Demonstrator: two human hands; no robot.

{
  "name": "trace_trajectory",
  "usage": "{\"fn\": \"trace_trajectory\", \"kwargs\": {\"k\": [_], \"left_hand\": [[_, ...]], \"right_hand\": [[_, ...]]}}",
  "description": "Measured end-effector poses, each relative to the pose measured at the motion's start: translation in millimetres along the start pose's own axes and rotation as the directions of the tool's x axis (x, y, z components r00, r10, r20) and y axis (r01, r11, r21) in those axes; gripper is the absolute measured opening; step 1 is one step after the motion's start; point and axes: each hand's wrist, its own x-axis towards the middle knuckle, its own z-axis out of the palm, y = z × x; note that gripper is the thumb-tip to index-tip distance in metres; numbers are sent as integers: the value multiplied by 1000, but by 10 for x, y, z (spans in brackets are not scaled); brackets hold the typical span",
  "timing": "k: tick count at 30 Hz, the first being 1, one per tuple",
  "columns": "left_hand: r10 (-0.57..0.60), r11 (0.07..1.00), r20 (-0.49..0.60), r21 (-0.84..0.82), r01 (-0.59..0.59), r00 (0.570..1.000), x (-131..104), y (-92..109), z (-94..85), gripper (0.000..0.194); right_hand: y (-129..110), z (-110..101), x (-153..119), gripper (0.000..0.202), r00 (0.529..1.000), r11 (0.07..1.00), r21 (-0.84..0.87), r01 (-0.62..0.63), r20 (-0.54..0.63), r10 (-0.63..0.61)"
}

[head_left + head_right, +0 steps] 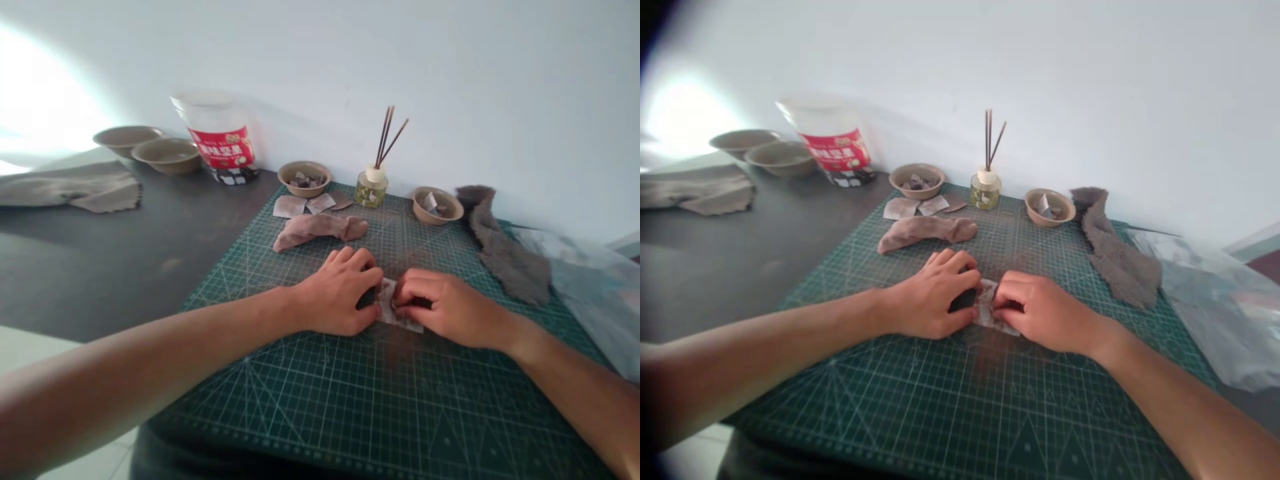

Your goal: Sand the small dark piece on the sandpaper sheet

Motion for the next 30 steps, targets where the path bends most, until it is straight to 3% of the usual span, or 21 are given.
{"fn": "trace_trajectory", "kwargs": {"k": [7,12,15,20,24,28,30], "left_hand": [[-23,1000,46,-20,24,999,-22,2,-31,32],[-31,997,51,-62,34,998,-35,-23,-26,33],[-49,996,41,-75,52,998,-35,-36,-16,35],[-62,995,48,-81,66,997,-36,-51,-8,37],[-66,994,50,-83,70,997,-45,-44,-16,37],[-86,991,59,-96,91,995,-40,-28,-43,33],[-92,990,72,-104,99,993,-31,-27,-58,32]], "right_hand": [[41,7,64,13,999,990,-140,-21,-46,15],[27,63,49,13,996,983,-167,74,-33,-81],[39,46,51,11,996,967,-250,40,-68,-59],[9,57,19,14,994,978,-178,104,28,-101],[29,31,32,14,997,964,-266,26,-65,-45],[11,-11,10,14,996,989,-143,41,89,-29],[-16,11,0,14,992,991,-111,72,107,-60]]}}
